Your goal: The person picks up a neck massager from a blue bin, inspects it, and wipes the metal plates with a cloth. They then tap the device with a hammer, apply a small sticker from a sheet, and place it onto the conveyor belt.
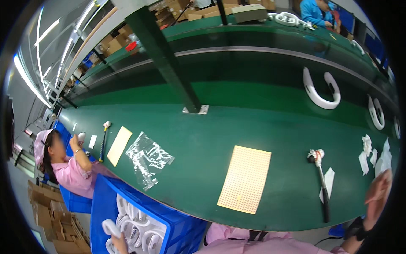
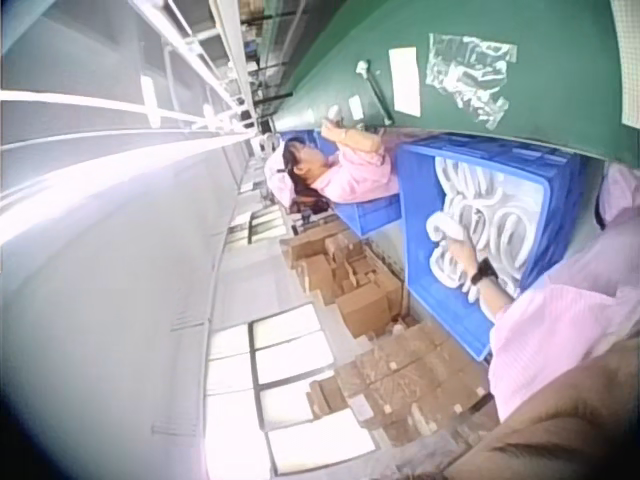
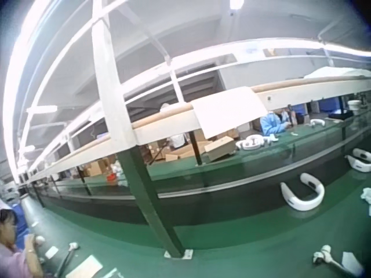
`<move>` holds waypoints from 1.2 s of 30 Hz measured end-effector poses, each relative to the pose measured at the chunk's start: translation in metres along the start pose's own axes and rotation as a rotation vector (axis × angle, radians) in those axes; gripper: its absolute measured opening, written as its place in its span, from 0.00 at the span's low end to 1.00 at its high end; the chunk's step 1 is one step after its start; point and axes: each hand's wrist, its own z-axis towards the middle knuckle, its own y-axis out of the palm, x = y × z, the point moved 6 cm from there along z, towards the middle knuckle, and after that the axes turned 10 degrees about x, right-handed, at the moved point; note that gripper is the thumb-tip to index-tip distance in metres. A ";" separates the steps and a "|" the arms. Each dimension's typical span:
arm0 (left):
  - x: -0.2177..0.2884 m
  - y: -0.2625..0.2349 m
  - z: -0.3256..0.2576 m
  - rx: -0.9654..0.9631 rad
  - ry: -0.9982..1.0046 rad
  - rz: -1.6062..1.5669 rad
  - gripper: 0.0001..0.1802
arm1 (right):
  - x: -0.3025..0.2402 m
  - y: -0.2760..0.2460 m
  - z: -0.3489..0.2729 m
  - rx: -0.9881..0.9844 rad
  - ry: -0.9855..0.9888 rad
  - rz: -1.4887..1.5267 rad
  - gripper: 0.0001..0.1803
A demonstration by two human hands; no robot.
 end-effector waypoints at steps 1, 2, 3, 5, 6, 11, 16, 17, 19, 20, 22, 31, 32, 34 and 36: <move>0.063 -0.069 -0.007 -0.213 -0.250 0.200 0.37 | 0.007 0.022 -0.011 0.096 0.038 0.056 0.15; 0.093 -0.110 -0.020 0.016 -0.232 0.067 0.30 | 0.041 0.008 -0.030 0.276 0.017 0.052 0.16; 0.125 -0.120 -0.027 0.203 -0.194 -0.078 0.25 | 0.059 0.054 -0.024 0.076 0.000 -0.093 0.20; 0.191 -0.125 -0.042 0.246 -0.295 -0.827 0.13 | 0.080 0.098 -0.029 0.130 0.141 -0.091 0.25; 0.221 -0.123 -0.045 0.118 -0.314 -1.158 0.12 | 0.085 0.114 -0.035 0.072 0.235 -0.095 0.21; 0.390 -0.132 -0.077 -0.510 0.310 -2.559 0.17 | 0.133 0.252 -0.034 -0.787 0.829 0.142 0.23; 0.520 -0.095 -0.161 -1.067 0.213 -2.767 0.34 | 0.157 0.243 -0.003 -0.042 0.480 0.365 0.25; 0.534 -0.099 -0.173 -1.265 0.451 -2.597 0.36 | 0.150 0.227 0.004 0.164 0.418 0.458 0.25; 0.546 -0.097 -0.178 -1.545 0.341 -2.196 0.36 | 0.154 0.193 0.016 0.347 0.346 0.450 0.21; 0.552 -0.086 -0.166 -1.535 0.262 -2.063 0.42 | 0.153 0.181 0.025 0.345 0.327 0.321 0.19; 0.576 -0.066 -0.144 -1.627 0.011 -1.876 0.39 | 0.143 0.159 0.039 0.348 0.281 0.127 0.16; 0.619 -0.005 -0.148 -1.933 -0.416 -1.858 0.33 | 0.169 0.145 0.066 0.261 0.311 0.322 0.21; 0.618 -0.003 -0.150 -1.930 -0.439 -1.837 0.33 | 0.176 0.145 0.064 0.269 0.311 0.290 0.23; 0.612 0.000 -0.154 -1.973 -0.474 -1.861 0.33 | 0.178 0.146 0.060 0.280 0.331 0.273 0.23; 0.611 -0.001 -0.156 -2.036 -0.484 -1.908 0.34 | 0.179 0.143 0.057 0.270 0.329 0.240 0.25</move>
